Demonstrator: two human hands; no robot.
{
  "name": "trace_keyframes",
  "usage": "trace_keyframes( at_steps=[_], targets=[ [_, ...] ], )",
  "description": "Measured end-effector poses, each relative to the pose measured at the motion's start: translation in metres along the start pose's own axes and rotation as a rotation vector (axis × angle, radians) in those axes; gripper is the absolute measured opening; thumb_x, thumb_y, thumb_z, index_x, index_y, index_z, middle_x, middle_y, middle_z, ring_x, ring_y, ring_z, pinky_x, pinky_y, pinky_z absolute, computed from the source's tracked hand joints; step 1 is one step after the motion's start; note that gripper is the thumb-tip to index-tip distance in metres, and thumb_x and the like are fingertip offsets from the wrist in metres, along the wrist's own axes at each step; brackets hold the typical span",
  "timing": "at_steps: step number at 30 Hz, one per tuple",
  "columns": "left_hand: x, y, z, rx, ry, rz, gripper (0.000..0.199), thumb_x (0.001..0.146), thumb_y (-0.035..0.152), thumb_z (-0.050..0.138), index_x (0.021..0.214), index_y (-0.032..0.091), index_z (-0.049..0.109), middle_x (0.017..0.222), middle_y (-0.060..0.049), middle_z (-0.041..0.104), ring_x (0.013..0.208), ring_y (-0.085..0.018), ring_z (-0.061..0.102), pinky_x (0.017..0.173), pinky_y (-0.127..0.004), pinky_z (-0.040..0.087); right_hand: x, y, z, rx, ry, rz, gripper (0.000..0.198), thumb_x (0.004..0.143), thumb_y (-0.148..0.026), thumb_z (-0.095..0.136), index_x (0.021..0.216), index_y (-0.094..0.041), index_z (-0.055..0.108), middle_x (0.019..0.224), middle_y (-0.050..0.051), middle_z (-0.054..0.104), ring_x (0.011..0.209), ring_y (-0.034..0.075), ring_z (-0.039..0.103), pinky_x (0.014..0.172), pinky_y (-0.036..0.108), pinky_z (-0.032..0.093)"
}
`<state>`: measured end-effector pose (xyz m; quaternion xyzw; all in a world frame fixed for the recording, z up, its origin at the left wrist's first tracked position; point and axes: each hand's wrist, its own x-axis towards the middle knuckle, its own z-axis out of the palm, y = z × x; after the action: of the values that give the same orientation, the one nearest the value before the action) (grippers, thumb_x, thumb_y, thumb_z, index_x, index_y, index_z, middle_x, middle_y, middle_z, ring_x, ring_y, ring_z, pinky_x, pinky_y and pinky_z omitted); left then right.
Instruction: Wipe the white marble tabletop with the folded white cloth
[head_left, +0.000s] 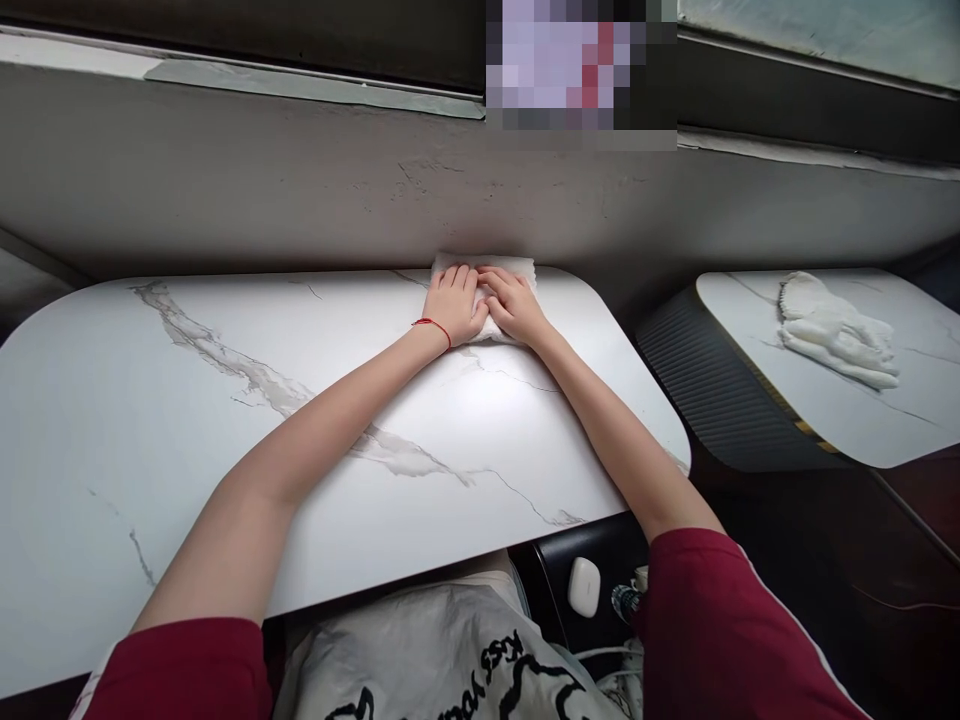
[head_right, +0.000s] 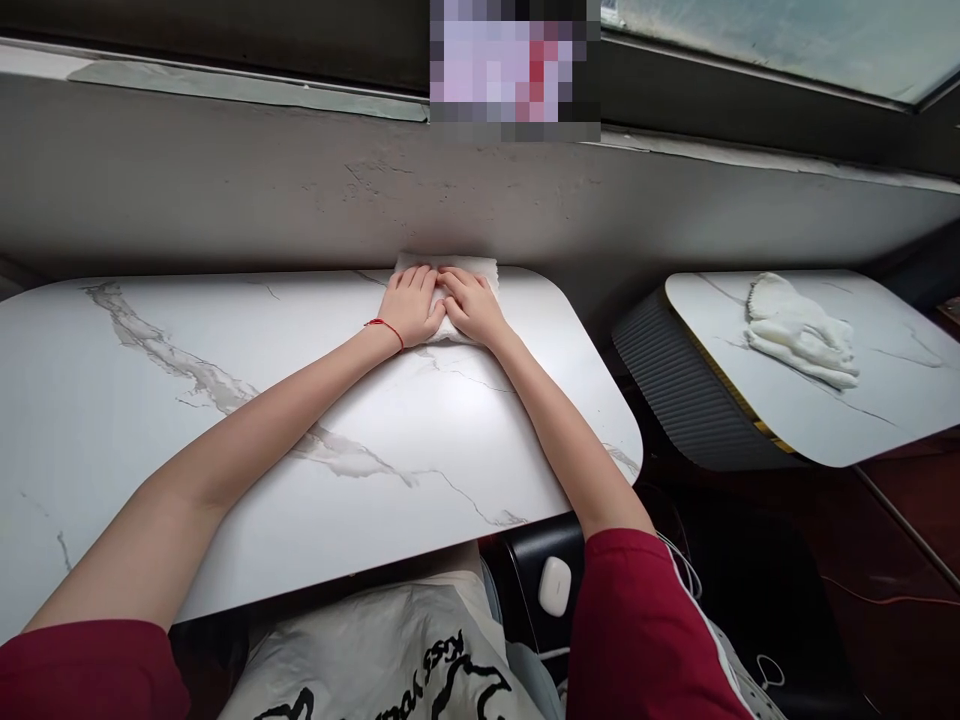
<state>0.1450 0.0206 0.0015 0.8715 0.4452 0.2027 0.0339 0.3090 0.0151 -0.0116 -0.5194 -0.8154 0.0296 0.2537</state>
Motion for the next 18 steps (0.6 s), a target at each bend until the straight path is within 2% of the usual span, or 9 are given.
trace_keyframes(
  at_steps=[9,18],
  targets=[
    [0.0010,0.0004,-0.0009,0.016,0.001,-0.004,0.051,0.095,0.029,0.039,0.137,0.004,0.052,0.148,-0.021,0.052,0.139,-0.034,0.044,0.117,-0.047,0.029,0.0003,0.0043,0.0013,0.030,0.061,-0.045,0.046,0.087,-0.022,0.037,0.125,-0.018,0.063,0.140,0.013,0.062,0.134,0.029,0.052,0.113,0.049,0.038],
    [0.0008,0.0006,-0.0028,0.009,0.023,0.007,0.050,0.093,0.029,0.039,0.133,0.004,0.055,0.141,-0.022,0.057,0.136,-0.035,0.047,0.115,-0.048,0.032,0.0042,0.0005,0.0013,-0.021,0.062,0.012,0.046,0.087,-0.019,0.037,0.123,-0.017,0.065,0.140,0.013,0.063,0.133,0.026,0.054,0.112,0.043,0.040]
  ],
)
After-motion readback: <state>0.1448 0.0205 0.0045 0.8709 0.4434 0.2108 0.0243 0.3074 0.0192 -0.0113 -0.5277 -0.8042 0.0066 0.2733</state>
